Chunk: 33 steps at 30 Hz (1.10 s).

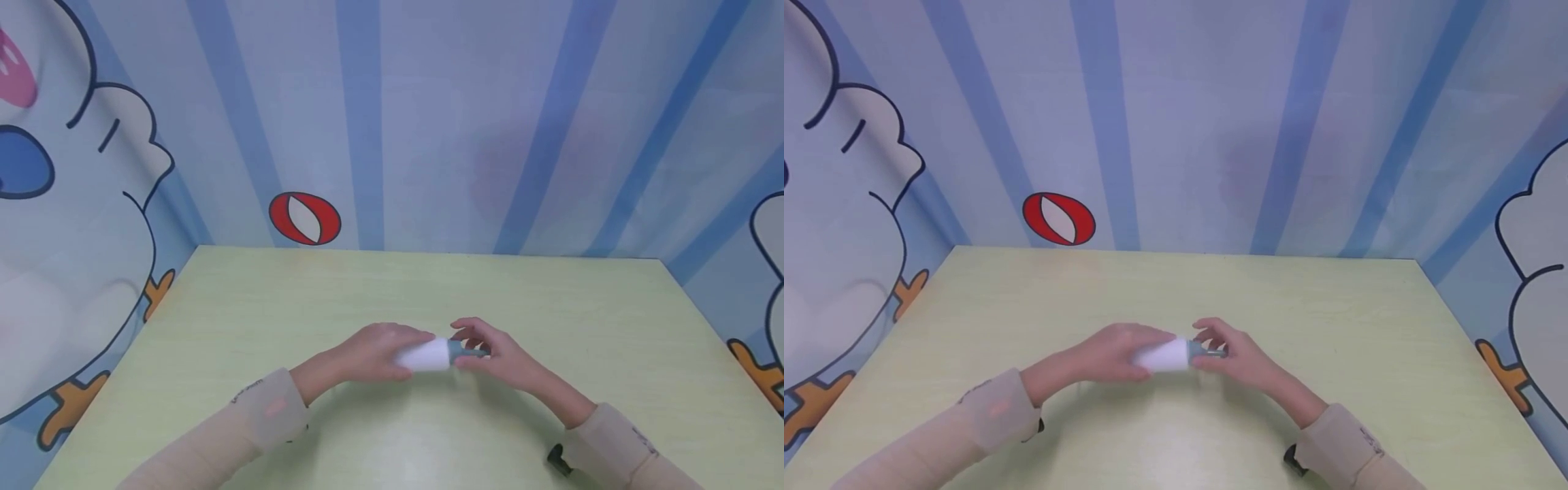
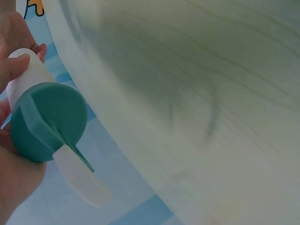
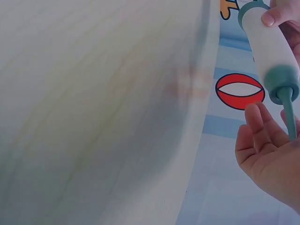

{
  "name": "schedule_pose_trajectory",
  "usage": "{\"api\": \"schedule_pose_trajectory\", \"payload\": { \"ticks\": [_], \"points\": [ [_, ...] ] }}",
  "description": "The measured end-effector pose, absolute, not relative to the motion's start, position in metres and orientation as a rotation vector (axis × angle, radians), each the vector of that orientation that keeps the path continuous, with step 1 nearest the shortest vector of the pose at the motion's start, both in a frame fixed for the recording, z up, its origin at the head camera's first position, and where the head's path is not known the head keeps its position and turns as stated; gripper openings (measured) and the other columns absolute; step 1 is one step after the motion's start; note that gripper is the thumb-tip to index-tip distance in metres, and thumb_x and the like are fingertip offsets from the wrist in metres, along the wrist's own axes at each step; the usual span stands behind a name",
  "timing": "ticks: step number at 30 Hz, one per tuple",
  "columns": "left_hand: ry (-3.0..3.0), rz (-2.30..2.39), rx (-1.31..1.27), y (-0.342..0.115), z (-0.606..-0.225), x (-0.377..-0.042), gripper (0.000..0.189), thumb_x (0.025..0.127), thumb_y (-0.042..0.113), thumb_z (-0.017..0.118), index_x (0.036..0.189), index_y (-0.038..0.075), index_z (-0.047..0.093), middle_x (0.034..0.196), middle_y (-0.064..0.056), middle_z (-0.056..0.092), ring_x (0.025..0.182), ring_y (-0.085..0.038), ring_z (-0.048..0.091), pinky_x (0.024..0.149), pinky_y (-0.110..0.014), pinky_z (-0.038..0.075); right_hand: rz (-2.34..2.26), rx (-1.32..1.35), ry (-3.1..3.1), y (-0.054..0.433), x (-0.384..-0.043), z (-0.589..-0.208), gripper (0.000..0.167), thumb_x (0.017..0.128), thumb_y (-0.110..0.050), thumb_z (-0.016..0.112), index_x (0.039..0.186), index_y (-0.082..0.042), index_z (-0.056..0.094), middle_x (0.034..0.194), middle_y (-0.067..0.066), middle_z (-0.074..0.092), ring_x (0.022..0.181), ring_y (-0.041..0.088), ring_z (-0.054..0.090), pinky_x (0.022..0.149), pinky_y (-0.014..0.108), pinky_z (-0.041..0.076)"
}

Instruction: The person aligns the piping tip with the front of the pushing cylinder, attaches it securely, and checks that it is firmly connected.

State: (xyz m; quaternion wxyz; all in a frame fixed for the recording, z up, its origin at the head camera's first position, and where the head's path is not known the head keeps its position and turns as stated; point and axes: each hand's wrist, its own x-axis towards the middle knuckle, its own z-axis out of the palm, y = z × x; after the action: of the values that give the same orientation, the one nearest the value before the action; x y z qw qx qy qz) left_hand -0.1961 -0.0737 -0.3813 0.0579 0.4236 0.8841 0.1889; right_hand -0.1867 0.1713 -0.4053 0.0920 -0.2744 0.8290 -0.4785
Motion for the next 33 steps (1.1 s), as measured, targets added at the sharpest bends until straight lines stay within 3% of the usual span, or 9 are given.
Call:
{"api": "schedule_pose_trajectory", "payload": {
  "ticks": [5,9,14,20,23,26,33],
  "points": [
    [2.669,0.592,1.237,-0.0743,-0.3826,-0.1984,0.056,0.075,0.023,0.069,0.127,0.017,0.049,0.121,0.001,0.056,0.103,-0.014,0.055,0.084,-0.031,0.045,-1.41,-0.873,2.5,0.169,-0.1869,-0.406,0.035,0.077,-0.014,0.067,0.106,-0.007,0.051,0.094,0.005,0.056,0.081,0.019,0.051,0.07,0.025,0.045],
    [2.666,0.588,1.245,-0.0742,-0.3823,-0.199,0.056,0.075,0.023,0.069,0.127,0.016,0.049,0.121,0.0,0.056,0.104,-0.014,0.055,0.084,-0.031,0.045,-1.423,-0.877,2.522,0.1672,-0.1886,-0.4078,0.029,0.077,-0.01,0.066,0.102,-0.007,0.051,0.088,0.004,0.056,0.079,0.014,0.05,0.068,0.025,0.043],
    [2.684,0.562,1.266,-0.0745,-0.3811,-0.1982,0.055,0.075,0.021,0.069,0.126,0.014,0.049,0.121,0.0,0.056,0.103,-0.015,0.055,0.083,-0.032,0.045,-1.448,-0.852,2.526,0.1653,-0.1908,-0.4083,0.03,0.079,-0.01,0.064,0.105,-0.006,0.049,0.087,0.008,0.06,0.077,0.009,0.052,0.066,0.026,0.043],
    [2.702,0.553,1.287,-0.0743,-0.3815,-0.197,0.054,0.075,0.02,0.068,0.126,0.017,0.049,0.123,0.002,0.055,0.105,-0.015,0.055,0.083,-0.032,0.046,-1.504,-0.791,2.384,0.1671,-0.1924,-0.4068,0.027,0.088,-0.015,0.053,0.111,-0.003,0.046,0.08,0.015,0.064,0.071,0.023,0.061,0.063,0.029,0.046],
    [2.706,0.552,1.293,-0.0744,-0.381,-0.1963,0.054,0.076,0.02,0.067,0.126,0.017,0.049,0.123,0.002,0.055,0.104,-0.015,0.055,0.083,-0.032,0.046,-1.515,-0.791,2.34,0.1675,-0.1934,-0.4074,0.027,0.091,-0.017,0.048,0.112,0.0,0.046,0.077,0.017,0.065,0.071,0.022,0.064,0.067,0.034,0.046],
    [2.707,0.545,1.295,-0.0751,-0.3808,-0.1965,0.054,0.075,0.02,0.067,0.126,0.017,0.049,0.123,0.002,0.055,0.104,-0.016,0.055,0.083,-0.032,0.046,-1.479,-0.771,2.391,0.1676,-0.1932,-0.4071,0.027,0.091,-0.019,0.049,0.111,-0.002,0.048,0.083,0.016,0.066,0.074,0.017,0.064,0.068,0.033,0.047],
    [2.694,0.566,1.272,-0.0767,-0.3818,-0.1983,0.055,0.074,0.02,0.068,0.126,0.017,0.05,0.121,0.002,0.056,0.102,-0.014,0.056,0.082,-0.031,0.045,-1.419,-0.853,2.532,0.1672,-0.1894,-0.4042,0.034,0.077,-0.016,0.067,0.107,-0.006,0.053,0.102,0.009,0.06,0.085,0.015,0.054,0.071,0.028,0.044]
  ]
}}
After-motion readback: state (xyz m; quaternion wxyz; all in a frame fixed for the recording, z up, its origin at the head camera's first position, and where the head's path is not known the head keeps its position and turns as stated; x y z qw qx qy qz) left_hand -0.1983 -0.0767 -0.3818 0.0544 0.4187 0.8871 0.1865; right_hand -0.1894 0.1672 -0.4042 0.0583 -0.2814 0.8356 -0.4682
